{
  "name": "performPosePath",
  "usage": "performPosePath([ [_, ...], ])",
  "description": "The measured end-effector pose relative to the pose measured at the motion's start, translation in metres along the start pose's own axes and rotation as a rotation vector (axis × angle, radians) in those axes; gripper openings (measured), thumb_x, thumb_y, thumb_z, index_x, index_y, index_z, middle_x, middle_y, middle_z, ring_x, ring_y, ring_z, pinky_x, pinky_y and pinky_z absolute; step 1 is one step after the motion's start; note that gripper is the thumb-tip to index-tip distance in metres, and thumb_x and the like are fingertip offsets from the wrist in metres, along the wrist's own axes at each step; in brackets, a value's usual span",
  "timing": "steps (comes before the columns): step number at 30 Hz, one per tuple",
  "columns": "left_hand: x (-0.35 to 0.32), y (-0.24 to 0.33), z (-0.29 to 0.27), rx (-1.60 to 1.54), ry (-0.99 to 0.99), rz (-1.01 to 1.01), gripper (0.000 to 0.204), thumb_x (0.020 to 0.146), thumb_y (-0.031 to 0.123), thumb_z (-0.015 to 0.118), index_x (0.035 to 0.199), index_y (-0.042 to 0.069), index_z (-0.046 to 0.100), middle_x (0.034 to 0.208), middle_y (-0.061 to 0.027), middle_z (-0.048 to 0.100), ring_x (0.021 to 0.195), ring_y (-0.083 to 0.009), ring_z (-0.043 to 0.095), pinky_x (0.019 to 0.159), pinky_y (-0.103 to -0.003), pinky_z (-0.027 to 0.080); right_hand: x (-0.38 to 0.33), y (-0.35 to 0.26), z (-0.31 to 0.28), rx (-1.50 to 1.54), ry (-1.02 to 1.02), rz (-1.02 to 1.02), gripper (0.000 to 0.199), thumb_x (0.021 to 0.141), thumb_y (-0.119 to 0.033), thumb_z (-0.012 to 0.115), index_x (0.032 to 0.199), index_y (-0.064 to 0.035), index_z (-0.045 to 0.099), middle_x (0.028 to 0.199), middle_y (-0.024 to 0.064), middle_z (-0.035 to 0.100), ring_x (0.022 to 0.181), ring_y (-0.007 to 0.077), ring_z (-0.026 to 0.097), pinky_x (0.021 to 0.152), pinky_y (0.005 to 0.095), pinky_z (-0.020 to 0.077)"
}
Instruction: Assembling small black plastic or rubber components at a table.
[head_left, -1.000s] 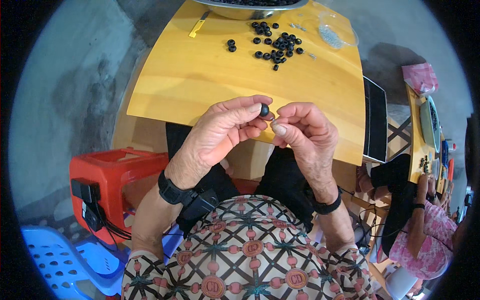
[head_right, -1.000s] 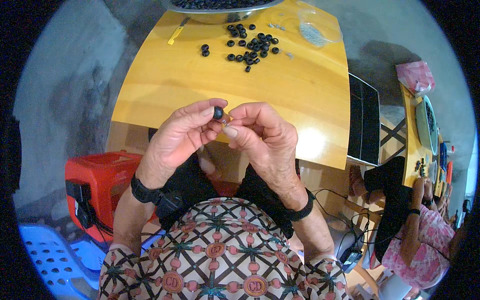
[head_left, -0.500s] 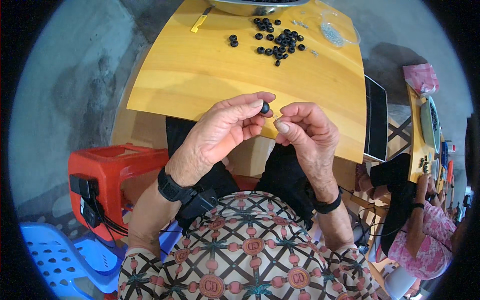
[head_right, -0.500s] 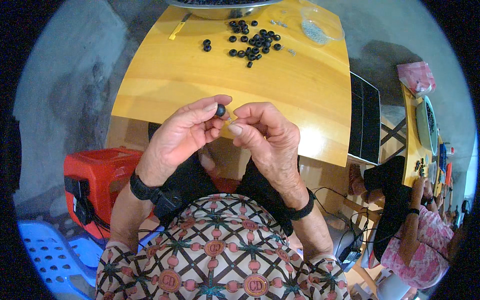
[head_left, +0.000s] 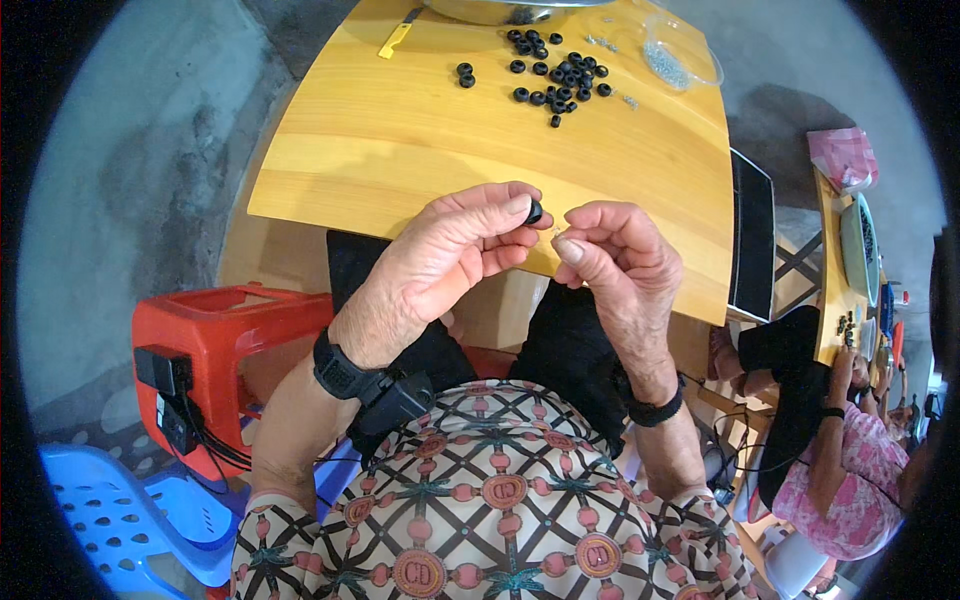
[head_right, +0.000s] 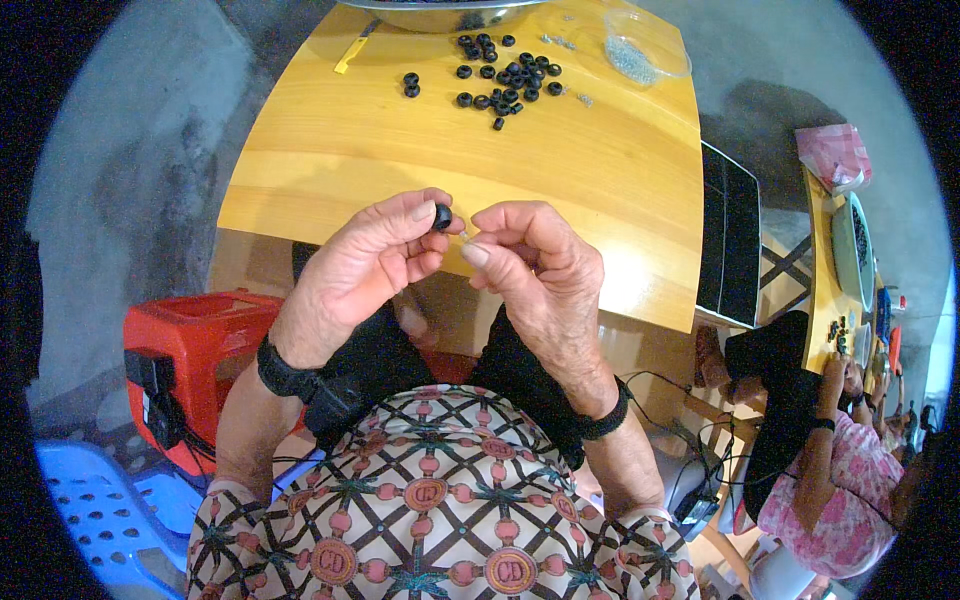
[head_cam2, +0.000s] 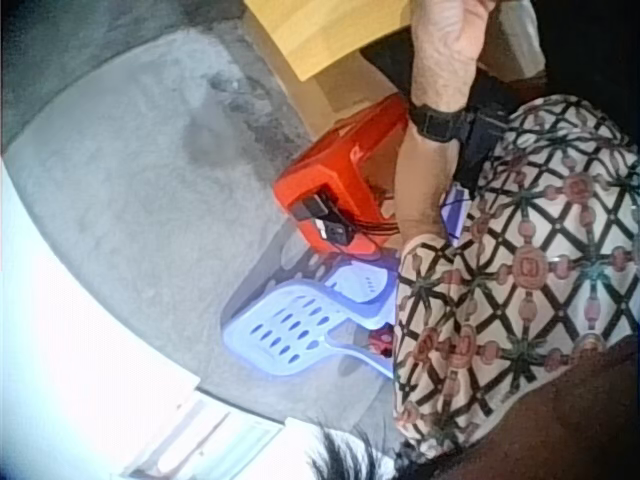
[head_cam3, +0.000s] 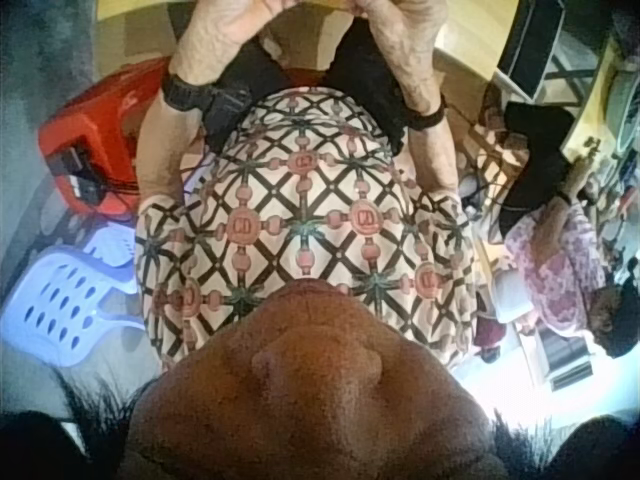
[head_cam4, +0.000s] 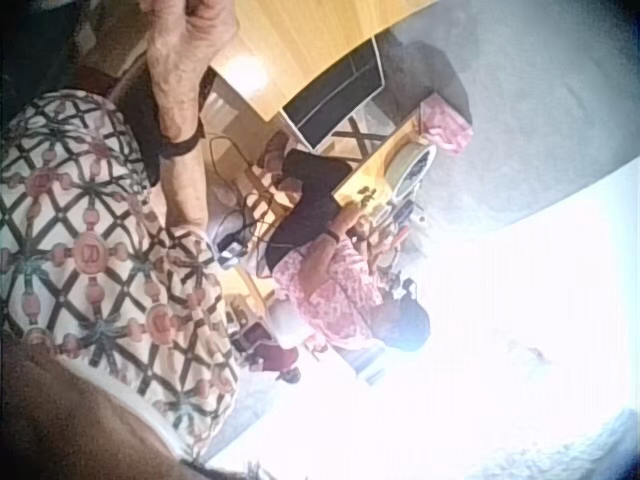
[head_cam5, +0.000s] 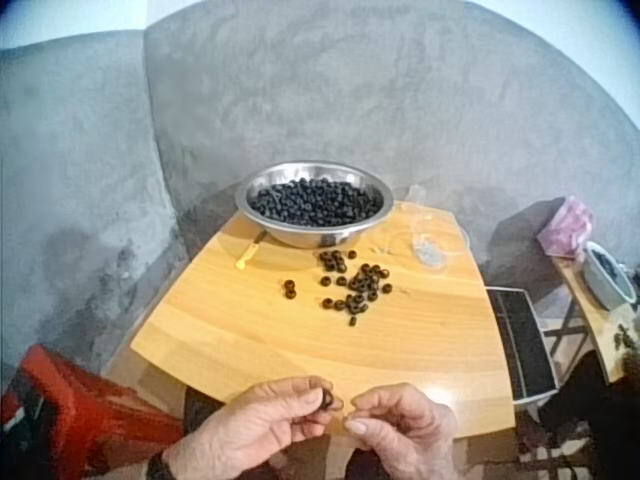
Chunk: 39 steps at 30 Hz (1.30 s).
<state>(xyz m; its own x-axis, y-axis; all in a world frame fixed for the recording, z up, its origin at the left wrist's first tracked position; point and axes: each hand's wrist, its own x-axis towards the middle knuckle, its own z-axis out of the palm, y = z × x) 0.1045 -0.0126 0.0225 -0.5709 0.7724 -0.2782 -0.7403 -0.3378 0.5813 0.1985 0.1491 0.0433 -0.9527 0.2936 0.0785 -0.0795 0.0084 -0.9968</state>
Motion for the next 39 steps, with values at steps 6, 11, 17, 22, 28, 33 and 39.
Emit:
performPosePath([
  [6,-0.001,-0.015,-0.004,-0.008,-0.013,0.035,0.022,0.087,0.013,0.060,0.108,0.005,0.060,0.097,-0.0037,0.064,0.087,-0.0118,0.059,0.078,-0.025,0.048,-0.002,0.001,0.004,-0.106,-0.006,-0.049,0.018,0.080,0.000,0.067,0.096,-0.0004,0.060,0.078,0.0051,0.064,0.067,0.0088,0.061,0.059,0.0220,0.0506],
  [11,-0.002,-0.019,-0.002,0.038,-0.002,0.012,0.022,0.088,0.013,0.060,0.109,0.005,0.060,0.098,-0.0033,0.064,0.088,-0.0114,0.059,0.079,-0.024,0.047,-0.003,0.009,0.003,-0.440,0.003,-0.286,0.019,0.075,0.000,0.069,0.093,-0.0022,0.062,0.072,0.0078,0.064,0.064,0.0149,0.063,0.059,0.0257,0.0506],
  [17,-0.004,-0.029,0.001,0.031,0.006,-0.012,0.024,0.087,0.014,0.063,0.108,0.003,0.062,0.094,-0.0011,0.064,0.082,-0.0079,0.057,0.073,-0.020,0.047,0.000,0.001,0.000,-0.691,-0.050,-0.489,0.024,0.072,0.001,0.069,0.095,-0.0035,0.063,0.072,0.0091,0.062,0.063,0.0192,0.062,0.057,0.0287,0.0496],
  [22,-0.007,-0.043,-0.002,-0.141,0.002,-0.070,0.019,0.086,0.014,0.064,0.102,0.004,0.063,0.088,-0.0006,0.062,0.077,-0.0092,0.057,0.068,-0.021,0.048,0.003,0.001,-0.008,-0.583,-0.180,-0.507,0.021,0.074,-0.002,0.070,0.094,-0.0021,0.063,0.076,0.0078,0.059,0.071,0.0163,0.061,0.061,0.0269,0.0484],
  [28,-0.012,-0.044,0.002,-0.288,-0.002,-0.110,0.018,0.085,0.017,0.065,0.099,0.005,0.063,0.086,0.0004,0.060,0.076,-0.0087,0.056,0.070,-0.022,0.049,0.007,0.018,-0.006,0.038,-0.184,-0.090,0.012,0.077,-0.003,0.071,0.086,-0.0025,0.064,0.079,0.0017,0.058,0.074,0.0092,0.056,0.066,0.0237,0.0469],
  [33,-0.021,-0.032,0.000,-0.234,-0.013,-0.048,0.023,0.087,0.017,0.063,0.106,0.005,0.062,0.093,-0.0009,0.062,0.085,-0.0078,0.058,0.079,-0.022,0.049,0.027,0.004,-0.007,-0.173,-0.335,-0.185,0.011,0.075,-0.003,0.072,0.082,-0.0024,0.065,0.078,0.0010,0.057,0.072,0.0084,0.056,0.064,0.0222,0.0459],
  [39,-0.014,-0.027,-0.013,-0.293,0.017,-0.026,0.024,0.087,0.016,0.063,0.106,0.003,0.061,0.091,-0.0022,0.063,0.079,-0.0090,0.060,0.076,-0.022,0.051,0.046,-0.008,-0.003,-0.148,-0.428,-0.004,0.020,0.075,-0.006,0.072,0.094,-0.0025,0.065,0.079,0.0010,0.059,0.073,0.0077,0.056,0.065,0.0228,0.0462],
])
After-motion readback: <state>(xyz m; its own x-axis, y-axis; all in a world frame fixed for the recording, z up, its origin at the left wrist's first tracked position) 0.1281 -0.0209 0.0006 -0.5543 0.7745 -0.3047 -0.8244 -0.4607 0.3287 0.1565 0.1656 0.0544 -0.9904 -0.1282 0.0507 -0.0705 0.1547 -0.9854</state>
